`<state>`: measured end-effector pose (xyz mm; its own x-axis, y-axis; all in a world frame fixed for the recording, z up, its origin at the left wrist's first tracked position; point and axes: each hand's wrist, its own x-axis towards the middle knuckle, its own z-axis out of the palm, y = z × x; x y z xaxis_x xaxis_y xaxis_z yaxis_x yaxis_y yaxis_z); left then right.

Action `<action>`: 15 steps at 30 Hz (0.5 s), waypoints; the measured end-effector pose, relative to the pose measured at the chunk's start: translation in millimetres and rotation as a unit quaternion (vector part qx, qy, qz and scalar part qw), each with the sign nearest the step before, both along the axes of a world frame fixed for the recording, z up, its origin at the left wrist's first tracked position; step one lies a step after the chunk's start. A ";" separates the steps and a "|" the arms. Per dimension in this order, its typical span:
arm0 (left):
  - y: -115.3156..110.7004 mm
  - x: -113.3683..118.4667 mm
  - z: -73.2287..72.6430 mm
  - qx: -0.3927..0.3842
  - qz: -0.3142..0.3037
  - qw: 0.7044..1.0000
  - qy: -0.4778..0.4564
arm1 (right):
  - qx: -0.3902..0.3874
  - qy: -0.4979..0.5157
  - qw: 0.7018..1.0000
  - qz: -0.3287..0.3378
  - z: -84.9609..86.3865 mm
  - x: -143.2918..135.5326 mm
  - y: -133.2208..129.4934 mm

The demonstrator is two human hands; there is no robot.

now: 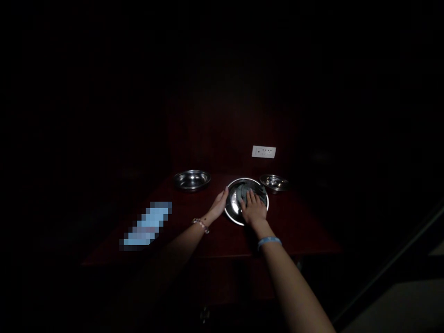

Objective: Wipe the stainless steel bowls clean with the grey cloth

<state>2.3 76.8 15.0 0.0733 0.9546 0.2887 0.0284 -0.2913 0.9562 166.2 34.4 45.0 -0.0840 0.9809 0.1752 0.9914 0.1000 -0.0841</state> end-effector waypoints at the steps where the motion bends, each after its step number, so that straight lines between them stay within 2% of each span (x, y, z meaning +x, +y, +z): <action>1: 0.0 1.5 -0.5 0.002 -0.003 1.000 -0.001 | 0.002 0.000 1.000 -0.013 -0.6 0.3 -1.3; 3: -0.6 3.1 -1.3 0.005 -0.013 1.000 -0.005 | 0.008 0.009 1.000 -0.002 -0.8 -1.5 -2.8; 8: -5.4 -0.9 1.5 0.021 -0.044 0.999 -0.007 | 0.006 0.061 0.987 0.148 -1.2 -14.8 -5.6; 12: -7.4 -6.5 7.1 0.007 0.017 1.000 0.013 | -0.068 0.101 0.966 0.228 0.5 -22.7 -19.7; 15: -7.1 -7.9 8.8 -0.010 0.047 0.999 0.014 | -0.127 0.094 0.963 0.220 10.1 -16.6 -35.0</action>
